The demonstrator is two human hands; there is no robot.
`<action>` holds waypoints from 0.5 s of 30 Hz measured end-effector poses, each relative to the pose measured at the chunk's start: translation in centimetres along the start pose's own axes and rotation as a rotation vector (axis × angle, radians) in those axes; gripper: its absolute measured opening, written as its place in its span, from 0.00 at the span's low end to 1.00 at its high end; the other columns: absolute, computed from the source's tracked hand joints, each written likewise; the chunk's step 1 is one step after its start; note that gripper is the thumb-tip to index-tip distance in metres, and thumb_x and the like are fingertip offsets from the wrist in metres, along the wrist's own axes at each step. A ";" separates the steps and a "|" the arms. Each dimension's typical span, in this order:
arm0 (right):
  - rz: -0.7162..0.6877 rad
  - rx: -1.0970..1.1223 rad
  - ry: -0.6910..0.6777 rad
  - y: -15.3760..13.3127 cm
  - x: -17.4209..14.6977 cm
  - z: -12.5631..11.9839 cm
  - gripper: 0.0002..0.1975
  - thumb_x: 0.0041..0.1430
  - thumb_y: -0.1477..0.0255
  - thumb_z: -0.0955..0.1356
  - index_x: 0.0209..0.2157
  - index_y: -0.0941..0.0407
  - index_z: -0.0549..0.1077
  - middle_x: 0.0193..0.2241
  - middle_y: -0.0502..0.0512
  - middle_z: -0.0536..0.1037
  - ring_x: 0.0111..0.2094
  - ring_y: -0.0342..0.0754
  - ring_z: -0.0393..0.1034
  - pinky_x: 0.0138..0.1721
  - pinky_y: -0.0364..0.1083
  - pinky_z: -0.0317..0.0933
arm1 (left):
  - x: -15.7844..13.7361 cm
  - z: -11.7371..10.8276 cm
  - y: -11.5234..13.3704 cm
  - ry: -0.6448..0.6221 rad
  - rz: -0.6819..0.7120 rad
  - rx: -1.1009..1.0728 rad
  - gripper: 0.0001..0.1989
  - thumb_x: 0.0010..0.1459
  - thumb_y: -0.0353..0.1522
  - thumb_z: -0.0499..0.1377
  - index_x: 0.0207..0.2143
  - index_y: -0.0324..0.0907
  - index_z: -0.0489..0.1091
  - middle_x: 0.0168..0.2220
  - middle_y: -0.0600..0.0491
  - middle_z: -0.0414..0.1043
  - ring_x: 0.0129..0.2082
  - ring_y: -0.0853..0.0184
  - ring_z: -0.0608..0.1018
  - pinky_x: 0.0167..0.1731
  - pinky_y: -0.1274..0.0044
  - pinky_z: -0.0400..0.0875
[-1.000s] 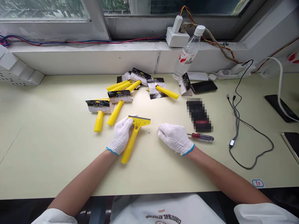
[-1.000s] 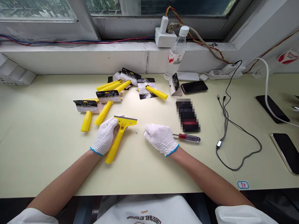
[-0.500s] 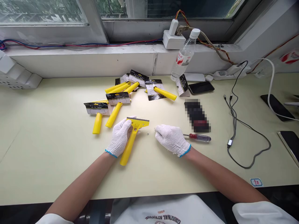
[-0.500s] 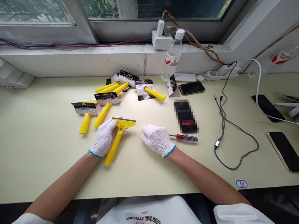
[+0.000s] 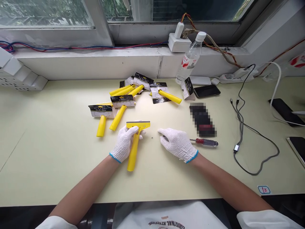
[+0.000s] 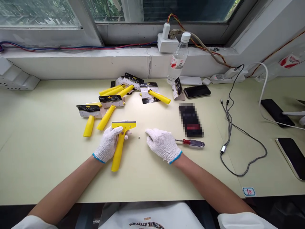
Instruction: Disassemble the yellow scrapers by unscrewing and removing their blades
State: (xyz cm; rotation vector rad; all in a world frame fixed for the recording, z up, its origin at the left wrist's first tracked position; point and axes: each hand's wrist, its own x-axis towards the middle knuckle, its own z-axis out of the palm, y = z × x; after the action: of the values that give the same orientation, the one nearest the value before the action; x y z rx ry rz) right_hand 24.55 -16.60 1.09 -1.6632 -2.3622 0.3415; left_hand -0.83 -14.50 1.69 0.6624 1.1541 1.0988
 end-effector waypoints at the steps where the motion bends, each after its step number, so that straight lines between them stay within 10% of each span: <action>1: -0.011 -0.013 -0.009 -0.2 0.0 0.1 0.16 0.76 0.68 0.65 0.54 0.50 0.85 0.40 0.55 0.88 0.35 0.50 0.79 0.34 0.50 0.52 | 0.0 0.0 -0.1 -0.005 -0.005 -0.004 0.23 0.53 0.42 0.77 0.45 0.38 0.79 0.49 0.41 0.85 0.43 0.53 0.90 0.35 0.73 0.83; 15: 0.000 -0.115 -0.142 -4.1 1.8 1.1 0.16 0.81 0.58 0.65 0.49 0.54 0.79 0.46 0.59 0.84 0.43 0.53 0.81 0.34 0.49 0.53 | 0.0 0.3 -0.2 -0.025 0.008 -0.023 0.22 0.54 0.42 0.76 0.45 0.38 0.79 0.48 0.43 0.85 0.42 0.54 0.90 0.38 0.69 0.85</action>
State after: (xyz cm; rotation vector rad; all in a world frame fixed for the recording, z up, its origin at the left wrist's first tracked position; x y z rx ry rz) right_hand 19.91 -16.28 1.47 -1.7428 -2.5286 0.3401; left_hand -0.50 -14.57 1.63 0.6616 1.1165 1.1057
